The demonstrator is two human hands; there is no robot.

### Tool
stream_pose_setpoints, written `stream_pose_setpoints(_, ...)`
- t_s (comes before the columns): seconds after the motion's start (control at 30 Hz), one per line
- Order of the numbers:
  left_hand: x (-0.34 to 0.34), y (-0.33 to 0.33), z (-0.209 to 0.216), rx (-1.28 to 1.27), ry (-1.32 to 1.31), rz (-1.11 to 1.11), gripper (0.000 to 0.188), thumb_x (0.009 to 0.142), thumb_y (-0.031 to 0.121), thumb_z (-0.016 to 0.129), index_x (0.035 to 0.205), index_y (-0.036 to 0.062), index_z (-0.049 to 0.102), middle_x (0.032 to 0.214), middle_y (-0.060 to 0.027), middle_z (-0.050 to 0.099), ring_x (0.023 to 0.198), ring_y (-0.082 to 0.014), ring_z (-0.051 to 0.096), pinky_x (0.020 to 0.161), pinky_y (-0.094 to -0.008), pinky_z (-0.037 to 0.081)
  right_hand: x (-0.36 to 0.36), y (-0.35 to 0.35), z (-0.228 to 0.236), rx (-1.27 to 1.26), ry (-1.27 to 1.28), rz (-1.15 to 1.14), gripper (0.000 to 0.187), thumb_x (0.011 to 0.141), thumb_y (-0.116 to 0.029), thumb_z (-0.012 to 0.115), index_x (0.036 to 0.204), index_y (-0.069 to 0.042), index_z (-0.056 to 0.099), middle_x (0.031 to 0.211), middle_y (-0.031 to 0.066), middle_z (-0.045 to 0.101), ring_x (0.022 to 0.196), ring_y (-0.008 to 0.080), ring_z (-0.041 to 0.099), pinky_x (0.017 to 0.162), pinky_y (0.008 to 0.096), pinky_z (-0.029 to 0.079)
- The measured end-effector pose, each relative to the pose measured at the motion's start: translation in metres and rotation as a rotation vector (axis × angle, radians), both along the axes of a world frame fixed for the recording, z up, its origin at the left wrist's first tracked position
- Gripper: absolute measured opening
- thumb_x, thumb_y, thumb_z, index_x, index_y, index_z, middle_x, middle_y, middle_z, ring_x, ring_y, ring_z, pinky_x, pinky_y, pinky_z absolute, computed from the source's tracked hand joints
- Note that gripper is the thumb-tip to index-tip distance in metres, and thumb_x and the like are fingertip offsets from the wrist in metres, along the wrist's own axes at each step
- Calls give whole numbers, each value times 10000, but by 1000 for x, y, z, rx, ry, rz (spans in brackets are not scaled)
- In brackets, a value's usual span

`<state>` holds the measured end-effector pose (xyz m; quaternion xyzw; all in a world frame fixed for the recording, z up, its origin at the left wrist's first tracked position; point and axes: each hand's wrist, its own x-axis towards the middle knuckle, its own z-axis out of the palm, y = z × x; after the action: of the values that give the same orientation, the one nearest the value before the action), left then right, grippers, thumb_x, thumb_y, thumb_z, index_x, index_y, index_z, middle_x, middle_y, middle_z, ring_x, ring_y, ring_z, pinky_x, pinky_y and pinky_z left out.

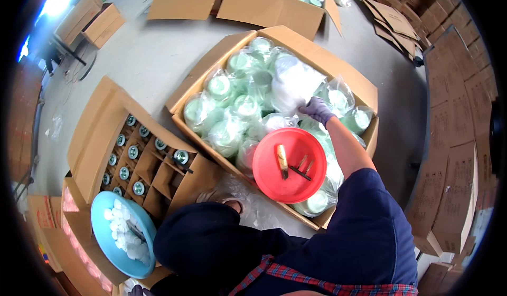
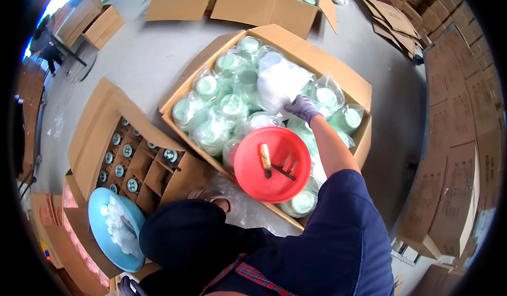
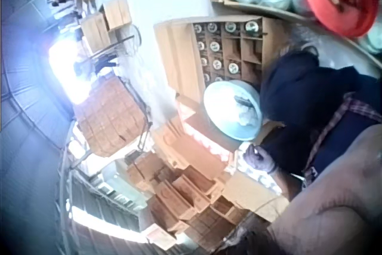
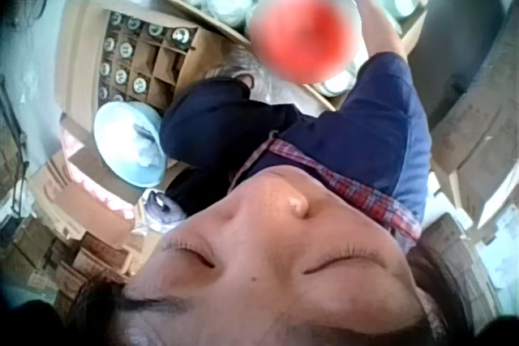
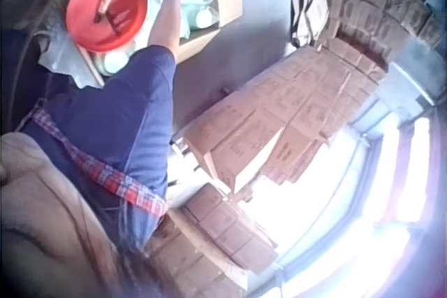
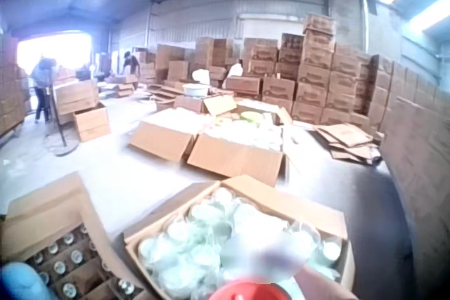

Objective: The person assembles thermos-style pitchers by inserting a metal inner liner into a plastic outer shell, then securing a lid. They handle multiple units, placing finished pitchers into a cardboard box. The person also uses a small brush to clean the interior of the pitcher necks.

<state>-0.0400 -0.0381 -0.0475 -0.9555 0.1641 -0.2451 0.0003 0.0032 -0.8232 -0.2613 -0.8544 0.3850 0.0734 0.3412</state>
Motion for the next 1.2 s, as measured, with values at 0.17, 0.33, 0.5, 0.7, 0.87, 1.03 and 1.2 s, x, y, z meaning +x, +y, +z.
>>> stream_pose_setpoints(0.17,29,-27,-14,-4,25,-127,171,933,111,700,1063,0,716,1015,-143,717,955,-357,654,945,-496,499,18,1,-42,147,235,571,299,737,-291,841,820,-20,746,684,42,679,585,170,617,577,368,514)
stream_pose_setpoints(0.33,27,-32,-17,25,16,-77,173,945,131,686,1058,4,716,998,-134,715,923,-344,655,971,-493,478,51,22,-123,-37,668,326,454,830,-410,726,1166,-104,734,1192,111,711,992,283,688,882,469,549)
stream_pose_setpoints(0.5,9,-3,-15,-10,110,-6,198,944,162,695,1075,18,727,1029,-119,726,961,-321,665,993,-480,464,33,-17,-107,-189,294,1011,411,833,-369,747,1137,-93,736,1009,78,731,802,239,665,727,408,550)
stream_pose_setpoints(0.7,-14,13,-14,23,72,39,211,954,177,686,1097,29,732,1049,-119,731,984,-305,675,1004,-469,462,50,-16,103,-485,242,101,285,816,-201,638,1068,-120,742,1036,154,746,910,304,731,800,406,580)
stream_pose_setpoints(0.87,-7,-10,-3,45,109,8,201,946,164,692,1087,27,730,1060,-125,730,1003,-316,668,1029,-476,457,32,-63,-4,-756,57,-180,376,942,-151,538,1305,-87,612,1320,180,629,1135,305,666,915,466,529)
stream_pose_setpoints(1.03,-25,15,14,-92,-13,55,317,928,201,730,1164,-7,692,1079,-157,724,1005,-321,674,958,-456,517,57,-14,119,-303,-1106,-535,221,976,-128,568,1154,-14,633,1150,144,680,1007,235,648,835,358,512)
stream_pose_setpoints(1.2,-2,-139,28,-788,222,-243,622,926,140,724,1438,-79,448,1294,-249,614,1099,-317,643,933,-386,528,11,193,174,445,-1206,664,270,977,-157,618,1212,-29,585,1088,83,633,969,213,621,873,324,511)
